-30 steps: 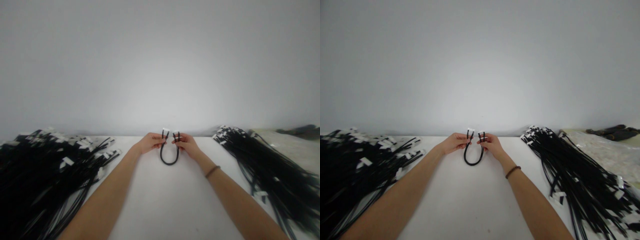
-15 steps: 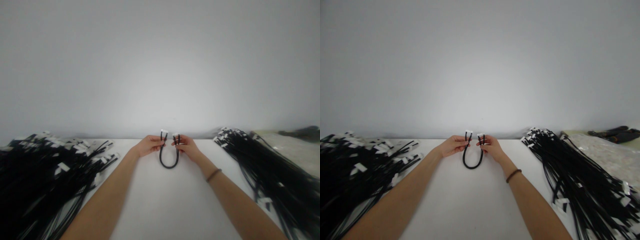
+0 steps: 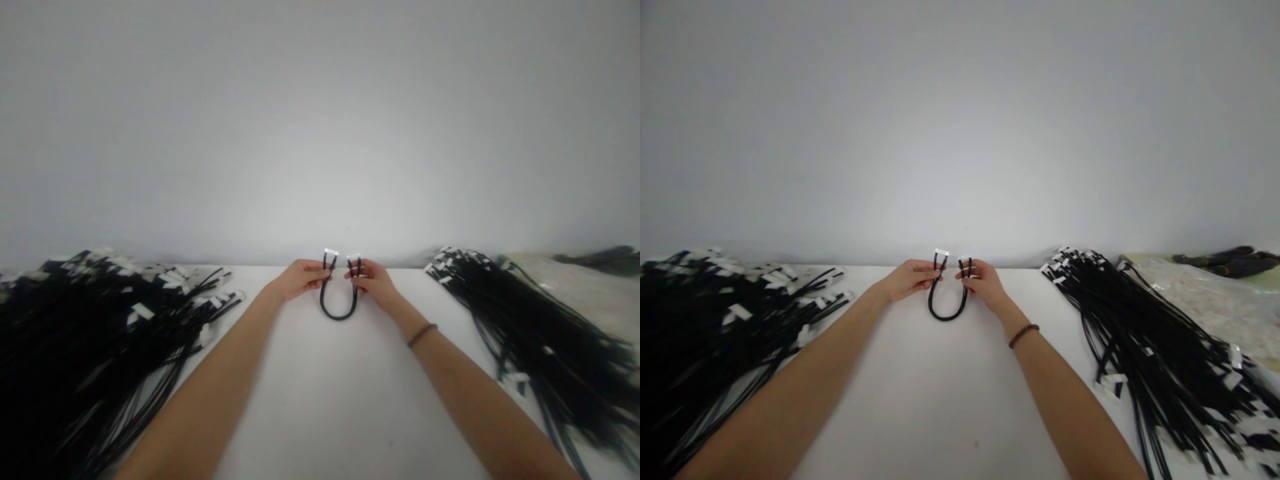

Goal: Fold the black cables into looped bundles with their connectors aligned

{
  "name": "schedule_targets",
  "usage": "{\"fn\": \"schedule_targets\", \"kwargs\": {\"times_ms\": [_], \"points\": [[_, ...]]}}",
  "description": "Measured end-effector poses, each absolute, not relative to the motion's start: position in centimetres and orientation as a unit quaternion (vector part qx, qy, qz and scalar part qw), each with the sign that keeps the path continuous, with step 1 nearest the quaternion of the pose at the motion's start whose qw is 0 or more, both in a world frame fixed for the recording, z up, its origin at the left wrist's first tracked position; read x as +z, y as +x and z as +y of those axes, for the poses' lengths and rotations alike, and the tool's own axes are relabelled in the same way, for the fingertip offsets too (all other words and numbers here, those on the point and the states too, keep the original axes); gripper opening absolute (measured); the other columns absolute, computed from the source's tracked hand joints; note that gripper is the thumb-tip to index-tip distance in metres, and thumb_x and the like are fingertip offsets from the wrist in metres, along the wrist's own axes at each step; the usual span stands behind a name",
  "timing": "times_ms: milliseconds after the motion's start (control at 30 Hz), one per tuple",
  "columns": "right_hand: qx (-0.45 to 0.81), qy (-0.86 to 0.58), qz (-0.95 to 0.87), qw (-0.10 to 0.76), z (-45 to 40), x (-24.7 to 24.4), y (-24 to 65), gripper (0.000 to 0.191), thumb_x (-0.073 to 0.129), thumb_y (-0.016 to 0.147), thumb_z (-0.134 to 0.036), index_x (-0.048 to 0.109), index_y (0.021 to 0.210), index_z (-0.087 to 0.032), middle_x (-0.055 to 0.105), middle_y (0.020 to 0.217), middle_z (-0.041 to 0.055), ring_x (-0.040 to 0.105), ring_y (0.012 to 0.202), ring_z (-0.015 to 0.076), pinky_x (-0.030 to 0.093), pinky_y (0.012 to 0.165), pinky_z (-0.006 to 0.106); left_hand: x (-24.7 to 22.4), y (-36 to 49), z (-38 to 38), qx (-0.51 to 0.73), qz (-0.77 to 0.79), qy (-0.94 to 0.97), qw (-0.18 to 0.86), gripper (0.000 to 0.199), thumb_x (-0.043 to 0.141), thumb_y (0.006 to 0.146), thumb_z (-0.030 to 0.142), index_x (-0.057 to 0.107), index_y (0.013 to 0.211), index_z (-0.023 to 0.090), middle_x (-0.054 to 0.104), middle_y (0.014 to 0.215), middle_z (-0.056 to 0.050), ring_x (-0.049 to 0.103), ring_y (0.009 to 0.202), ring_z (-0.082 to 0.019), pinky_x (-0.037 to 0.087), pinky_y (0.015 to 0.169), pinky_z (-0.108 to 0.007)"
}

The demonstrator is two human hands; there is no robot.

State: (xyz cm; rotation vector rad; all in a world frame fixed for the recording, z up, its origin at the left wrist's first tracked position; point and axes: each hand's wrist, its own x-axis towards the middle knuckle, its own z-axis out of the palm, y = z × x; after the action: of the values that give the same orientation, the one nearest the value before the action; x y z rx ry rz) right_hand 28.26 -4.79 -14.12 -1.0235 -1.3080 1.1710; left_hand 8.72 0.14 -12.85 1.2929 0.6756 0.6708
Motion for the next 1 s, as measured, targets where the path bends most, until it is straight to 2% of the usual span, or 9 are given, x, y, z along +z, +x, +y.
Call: {"fn": "schedule_targets", "kwargs": {"times_ms": [433, 1000], "points": [[0.484, -0.439, -0.547, 0.523, -4.96, -14.05, 28.31, 0.034, 0.059, 0.055, -0.019, 0.052, 0.088, -0.016, 0.062, 0.077, 0.0043, 0.043, 0.042, 0.0056, 0.034, 0.040, 0.019, -12.72, 8.90, -0.15, 0.314, 0.315, 0.580, 0.683, 0.040, 0.071, 0.056, 0.028, 0.062, 0.090, 0.010, 0.060, 0.074, -0.007, 0.043, 0.052, -0.004, 0.034, 0.051, -0.020], [0.479, -0.431, -0.558, 0.522, -4.85, -14.20, 28.37, 0.033, 0.059, 0.056, -0.019, 0.052, 0.088, -0.016, 0.062, 0.077, 0.0051, 0.045, 0.043, 0.0063, 0.033, 0.039, 0.019, -12.51, 8.93, -0.24, 0.307, 0.312, 0.582, 0.685, 0.037, 0.070, 0.058, 0.026, 0.061, 0.089, 0.009, 0.059, 0.073, -0.006, 0.043, 0.053, -0.004, 0.033, 0.050, -0.019]]}}
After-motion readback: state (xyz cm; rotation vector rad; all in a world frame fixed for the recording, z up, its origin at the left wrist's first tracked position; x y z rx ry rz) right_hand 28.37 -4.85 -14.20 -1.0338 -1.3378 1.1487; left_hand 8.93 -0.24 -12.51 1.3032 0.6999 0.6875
